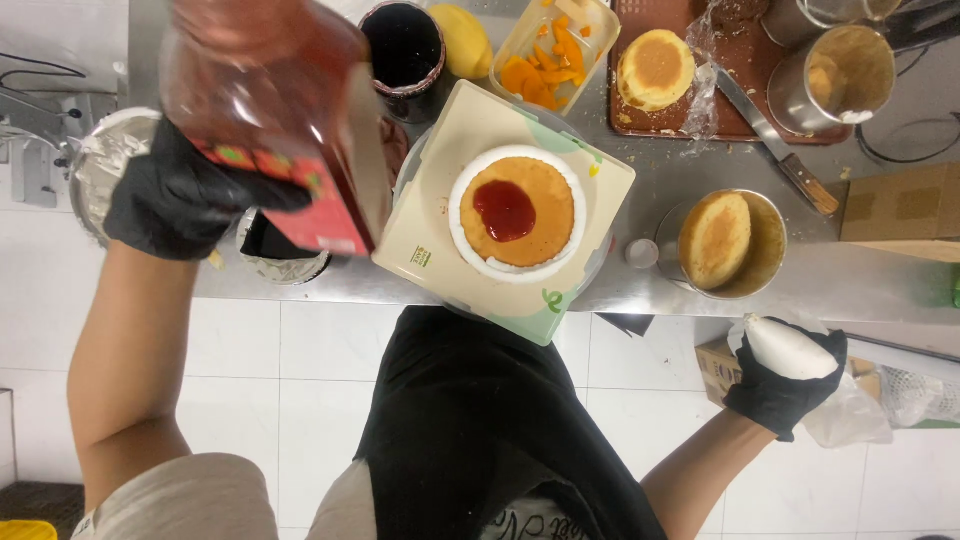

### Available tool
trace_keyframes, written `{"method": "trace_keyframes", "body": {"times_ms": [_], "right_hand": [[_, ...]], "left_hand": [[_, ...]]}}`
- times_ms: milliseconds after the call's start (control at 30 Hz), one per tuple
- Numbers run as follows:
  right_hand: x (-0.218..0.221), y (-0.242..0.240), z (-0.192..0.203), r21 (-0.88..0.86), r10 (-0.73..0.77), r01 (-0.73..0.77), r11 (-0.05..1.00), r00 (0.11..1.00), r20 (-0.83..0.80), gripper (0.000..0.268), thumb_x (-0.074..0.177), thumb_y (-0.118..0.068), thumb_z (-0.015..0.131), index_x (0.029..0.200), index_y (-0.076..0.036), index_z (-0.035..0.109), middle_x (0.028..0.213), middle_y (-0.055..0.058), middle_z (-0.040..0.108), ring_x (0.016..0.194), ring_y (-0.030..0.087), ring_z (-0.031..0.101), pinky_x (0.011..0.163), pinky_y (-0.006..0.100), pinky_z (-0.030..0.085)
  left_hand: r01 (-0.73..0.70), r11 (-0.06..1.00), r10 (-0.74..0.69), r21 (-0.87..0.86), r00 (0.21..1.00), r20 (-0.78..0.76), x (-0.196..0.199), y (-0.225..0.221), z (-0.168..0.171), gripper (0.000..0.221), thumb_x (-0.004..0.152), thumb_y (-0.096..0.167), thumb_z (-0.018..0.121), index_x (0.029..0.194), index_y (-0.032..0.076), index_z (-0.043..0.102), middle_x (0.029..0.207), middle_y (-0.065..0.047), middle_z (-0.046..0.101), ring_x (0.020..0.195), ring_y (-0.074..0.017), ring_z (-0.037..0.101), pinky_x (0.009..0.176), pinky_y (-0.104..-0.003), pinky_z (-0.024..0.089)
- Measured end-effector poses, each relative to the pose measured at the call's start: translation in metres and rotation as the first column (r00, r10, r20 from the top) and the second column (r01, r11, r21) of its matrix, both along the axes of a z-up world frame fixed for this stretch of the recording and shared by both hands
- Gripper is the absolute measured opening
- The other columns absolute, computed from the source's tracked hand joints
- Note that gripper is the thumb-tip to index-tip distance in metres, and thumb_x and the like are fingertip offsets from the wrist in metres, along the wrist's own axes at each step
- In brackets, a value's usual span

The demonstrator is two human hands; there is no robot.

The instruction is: The person pipes strawberry filling from a bottle onto a round sponge cake layer and spreads it with a knife. They fill a piping bag with cream from a bowl, pipe a cream ring onto the cake, place a second sponge layer on top, add more strawberry filling, spread it, and pipe and spread another layer of cream.

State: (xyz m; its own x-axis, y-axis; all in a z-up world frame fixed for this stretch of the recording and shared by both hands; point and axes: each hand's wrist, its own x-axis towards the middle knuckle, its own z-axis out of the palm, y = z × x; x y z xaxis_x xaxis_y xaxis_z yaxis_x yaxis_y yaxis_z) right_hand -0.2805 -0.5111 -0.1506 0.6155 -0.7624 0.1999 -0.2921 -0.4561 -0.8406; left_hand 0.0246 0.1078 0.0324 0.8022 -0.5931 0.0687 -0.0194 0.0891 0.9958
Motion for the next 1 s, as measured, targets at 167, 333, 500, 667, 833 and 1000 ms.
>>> {"method": "trace_keyframes", "body": {"times_ms": [167, 333, 500, 667, 833, 1000], "right_hand": [[-0.028, 0.001, -0.010, -0.286, -0.062, 0.034, 0.958, 0.994, -0.090, 0.079, 0.082, -0.015, 0.097, 0.140, 0.002, 0.046, 0.127, 0.017, 0.066, 0.112, 0.027, 0.070, 0.090, 0.041, 0.064], [-0.006, 0.050, 0.072, 0.281, -0.115, 0.041, 0.959, 0.960, 0.254, 0.075, 0.082, -0.029, 0.089, 0.137, -0.002, 0.046, 0.132, 0.021, 0.063, 0.123, 0.038, 0.068, 0.101, 0.056, 0.062], [-0.011, 0.057, 0.081, 0.771, -0.327, -0.339, 0.540, 0.759, 0.563, 0.065, 0.107, -0.027, 0.068, 0.157, 0.003, 0.039, 0.156, 0.026, 0.051, 0.146, 0.043, 0.053, 0.117, 0.059, 0.049], [0.038, 0.068, 0.092, 0.770, -0.333, -0.381, 0.512, 0.738, 0.587, 0.060, 0.109, -0.029, 0.069, 0.154, 0.001, 0.042, 0.154, 0.023, 0.054, 0.148, 0.043, 0.056, 0.115, 0.056, 0.050], [0.109, 0.079, 0.106, 0.749, -0.289, -0.592, 0.297, 0.692, 0.661, 0.054, 0.108, -0.029, 0.067, 0.151, -0.003, 0.046, 0.151, 0.021, 0.056, 0.145, 0.040, 0.056, 0.114, 0.053, 0.052], [0.161, 0.153, 0.142, 0.674, -0.336, -0.735, -0.076, 0.655, 0.677, 0.057, 0.104, -0.034, 0.067, 0.149, -0.005, 0.047, 0.146, 0.018, 0.058, 0.136, 0.036, 0.057, 0.113, 0.055, 0.051]], "left_hand": [[-0.464, 0.884, 0.467, -0.052, 0.874, 0.133, 0.079, 0.022, -0.093, 0.105, 0.068, -0.014, 0.089, 0.154, -0.001, 0.029, 0.144, -0.013, 0.054, 0.134, -0.0287, 0.057, 0.113, -0.045, 0.052], [-0.713, 0.668, 0.724, -0.210, 0.558, 0.406, 0.237, 0.076, -0.330, 0.131, 0.059, -0.006, 0.105, 0.155, 0.005, 0.017, 0.153, -0.012, 0.038, 0.144, -0.0296, 0.041, 0.121, -0.044, 0.042], [-0.841, 0.542, 0.797, -0.008, 0.511, 0.321, 0.259, 0.060, -0.376, 0.131, 0.041, 0.000, 0.102, 0.152, 0.006, 0.034, 0.150, -0.013, 0.048, 0.139, -0.0340, 0.048, 0.119, -0.046, 0.052], [-0.781, 0.625, 0.766, 0.008, 0.615, 0.187, 0.203, 0.049, -0.296, 0.116, 0.051, 0.000, 0.102, 0.146, 0.004, 0.035, 0.145, -0.011, 0.050, 0.135, -0.0303, 0.052, 0.111, -0.044, 0.056], [-0.618, 0.783, 0.621, -0.067, 0.784, 0.027, 0.055, -0.023, -0.140, 0.081, 0.088, -0.003, 0.074, 0.158, 0.004, 0.035, 0.158, -0.007, 0.049, 0.145, -0.0199, 0.048, 0.121, -0.036, 0.044], [0.087, 0.995, -0.085, 0.051, 0.996, -0.031, -0.147, -0.188, 0.004, 0.078, 0.093, 0.010, 0.076, 0.159, 0.005, 0.035, 0.165, -0.012, 0.040, 0.152, -0.0243, 0.039, 0.122, -0.038, 0.039]]}}
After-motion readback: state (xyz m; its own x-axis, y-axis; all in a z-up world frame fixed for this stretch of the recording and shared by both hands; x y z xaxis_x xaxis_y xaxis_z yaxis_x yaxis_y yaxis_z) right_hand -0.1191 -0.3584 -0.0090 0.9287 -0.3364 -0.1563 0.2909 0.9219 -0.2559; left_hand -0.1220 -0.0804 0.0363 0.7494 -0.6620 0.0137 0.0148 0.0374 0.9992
